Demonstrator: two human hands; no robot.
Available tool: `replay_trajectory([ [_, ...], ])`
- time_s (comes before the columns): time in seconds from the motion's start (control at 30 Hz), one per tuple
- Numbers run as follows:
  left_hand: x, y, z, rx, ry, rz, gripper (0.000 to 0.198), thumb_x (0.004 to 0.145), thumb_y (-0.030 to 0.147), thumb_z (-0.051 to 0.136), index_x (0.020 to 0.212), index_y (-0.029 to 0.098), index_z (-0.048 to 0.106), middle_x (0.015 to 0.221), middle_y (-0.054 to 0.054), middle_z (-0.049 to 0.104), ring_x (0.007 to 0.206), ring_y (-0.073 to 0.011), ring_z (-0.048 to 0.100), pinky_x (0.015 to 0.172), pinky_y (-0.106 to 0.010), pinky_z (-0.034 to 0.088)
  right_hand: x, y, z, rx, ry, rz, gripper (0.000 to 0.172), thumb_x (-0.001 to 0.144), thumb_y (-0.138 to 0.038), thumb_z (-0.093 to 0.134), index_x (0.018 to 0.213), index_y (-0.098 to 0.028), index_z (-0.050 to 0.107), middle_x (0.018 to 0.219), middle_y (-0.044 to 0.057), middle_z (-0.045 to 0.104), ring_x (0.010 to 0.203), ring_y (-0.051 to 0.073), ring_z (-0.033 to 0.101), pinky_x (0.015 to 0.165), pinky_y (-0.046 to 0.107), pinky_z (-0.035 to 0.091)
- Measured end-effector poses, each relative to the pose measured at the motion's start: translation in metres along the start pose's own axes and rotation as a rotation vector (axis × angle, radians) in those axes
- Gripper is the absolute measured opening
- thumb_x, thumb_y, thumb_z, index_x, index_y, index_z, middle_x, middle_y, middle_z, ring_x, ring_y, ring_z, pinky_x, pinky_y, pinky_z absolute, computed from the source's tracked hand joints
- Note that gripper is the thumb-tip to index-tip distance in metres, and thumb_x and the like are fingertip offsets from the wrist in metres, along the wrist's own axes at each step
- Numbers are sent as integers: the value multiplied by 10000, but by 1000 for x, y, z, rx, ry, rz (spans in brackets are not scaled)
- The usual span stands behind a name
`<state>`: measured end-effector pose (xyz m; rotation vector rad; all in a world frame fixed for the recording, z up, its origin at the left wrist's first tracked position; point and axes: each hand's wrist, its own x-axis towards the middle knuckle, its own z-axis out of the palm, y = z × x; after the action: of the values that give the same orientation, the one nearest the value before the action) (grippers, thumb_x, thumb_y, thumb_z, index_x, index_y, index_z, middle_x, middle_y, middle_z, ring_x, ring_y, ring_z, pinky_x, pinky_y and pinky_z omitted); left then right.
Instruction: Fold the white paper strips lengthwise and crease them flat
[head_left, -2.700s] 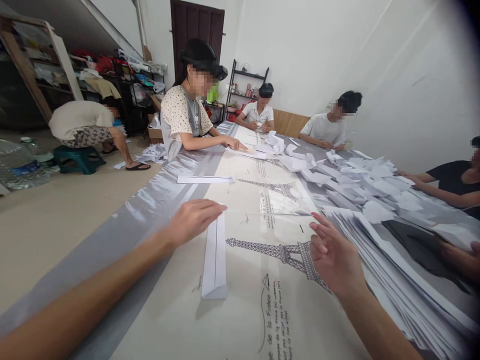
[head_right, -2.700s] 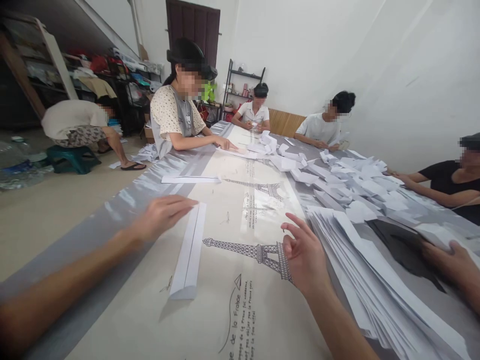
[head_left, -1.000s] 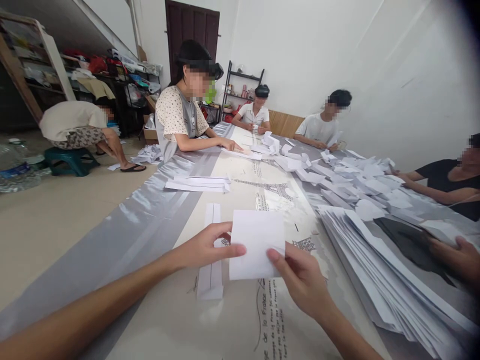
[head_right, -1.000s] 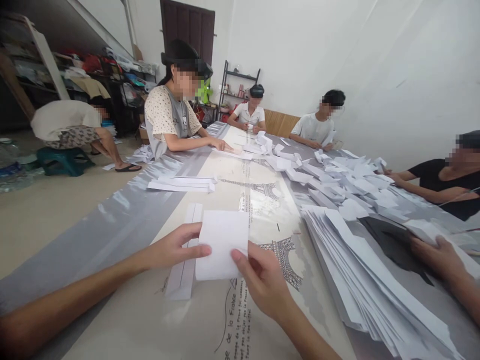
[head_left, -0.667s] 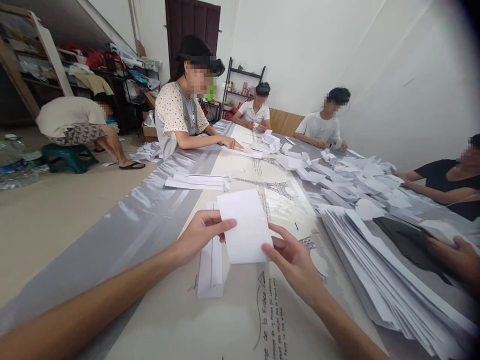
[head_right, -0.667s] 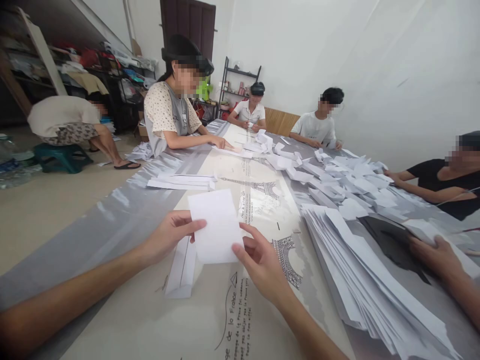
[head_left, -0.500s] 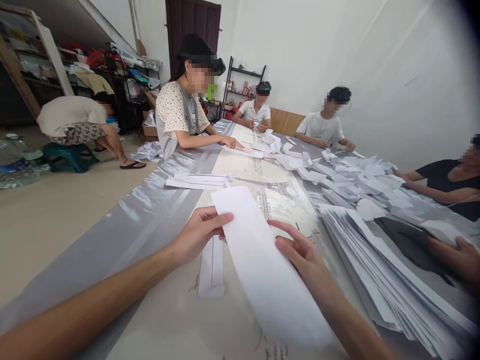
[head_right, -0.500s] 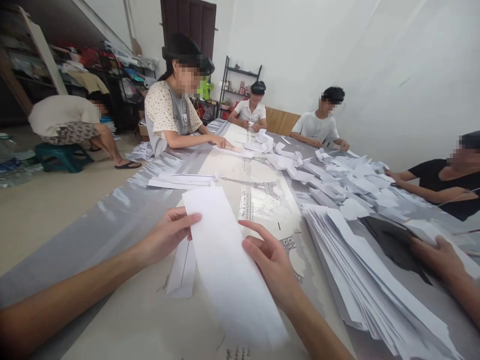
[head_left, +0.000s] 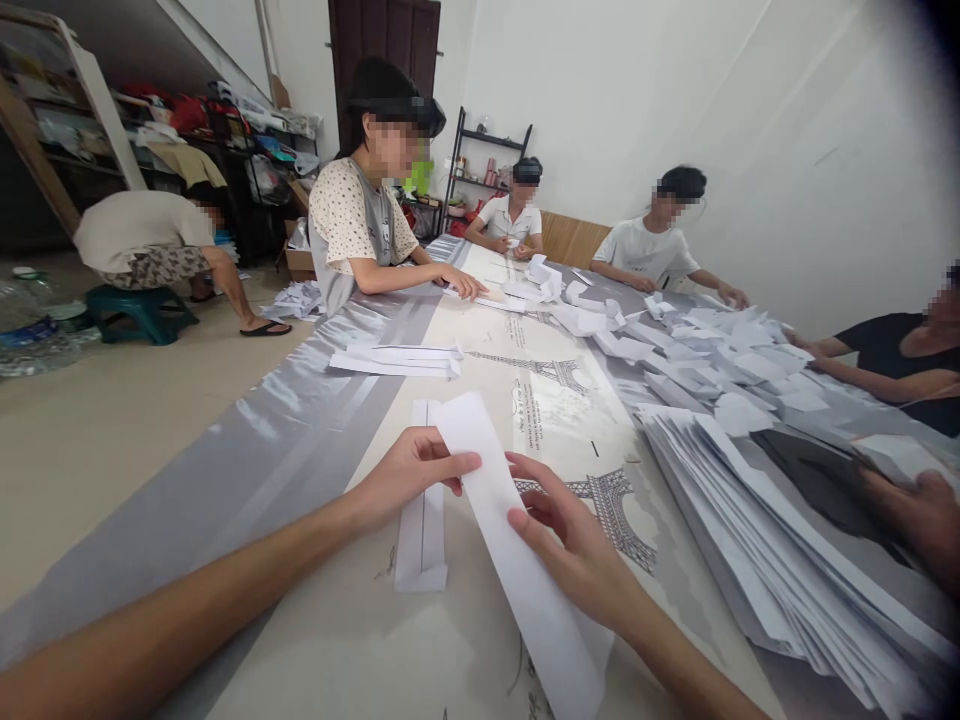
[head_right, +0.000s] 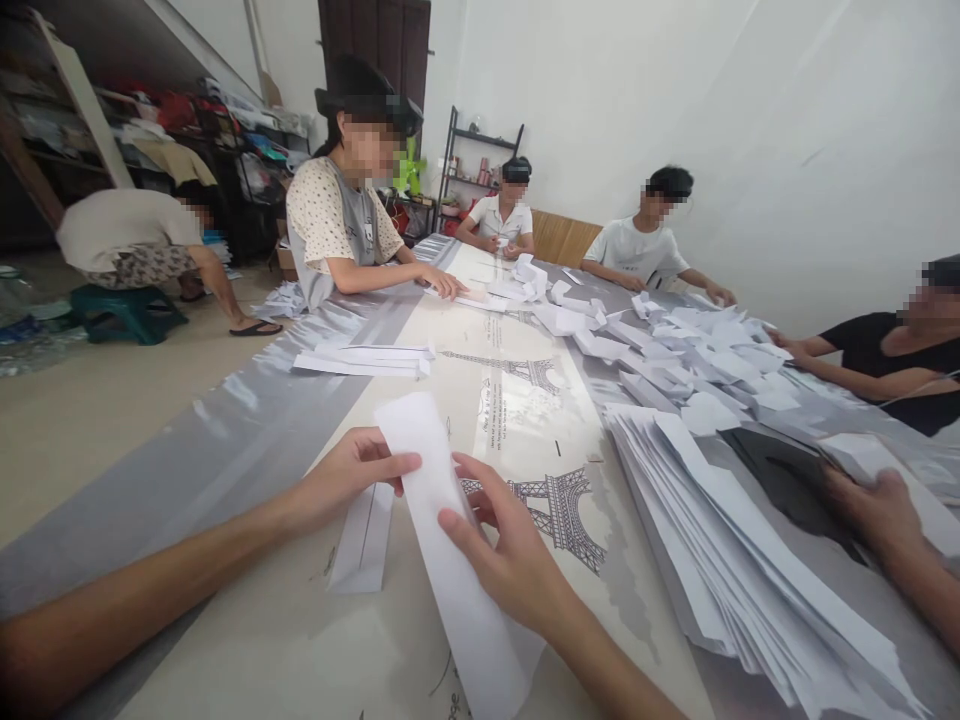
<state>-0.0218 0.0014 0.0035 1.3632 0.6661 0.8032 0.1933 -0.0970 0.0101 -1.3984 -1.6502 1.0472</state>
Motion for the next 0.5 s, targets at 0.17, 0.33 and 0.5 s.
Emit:
replay_trajectory([
  [0.17,-3,1,4,-28,-78,-20,248,858,384,750,927,145,760,942,-87,755,857,-204,681,777,-297,529,-1,5,6,-28,-11,10,560,961,-468,610,1475,-318,446,1397,101,561,1121,270,622,964,473,540],
  [0.33,-5,-3,5,-50,20,-87,321,837,436,767,1022,180,712,979,-62,746,899,-232,691,768,-307,534,-1,3,9,-150,29,-84,532,936,-357,651,1435,-368,466,1396,64,524,1193,271,571,972,450,530],
  [0.5,-6,-2,8,-69,83,-106,338,808,447,794,1010,193,697,953,-46,733,883,-227,684,755,-306,533,-3,0,10,-149,23,-91,463,975,-381,599,1424,-384,488,1353,50,560,1141,248,594,912,415,553],
])
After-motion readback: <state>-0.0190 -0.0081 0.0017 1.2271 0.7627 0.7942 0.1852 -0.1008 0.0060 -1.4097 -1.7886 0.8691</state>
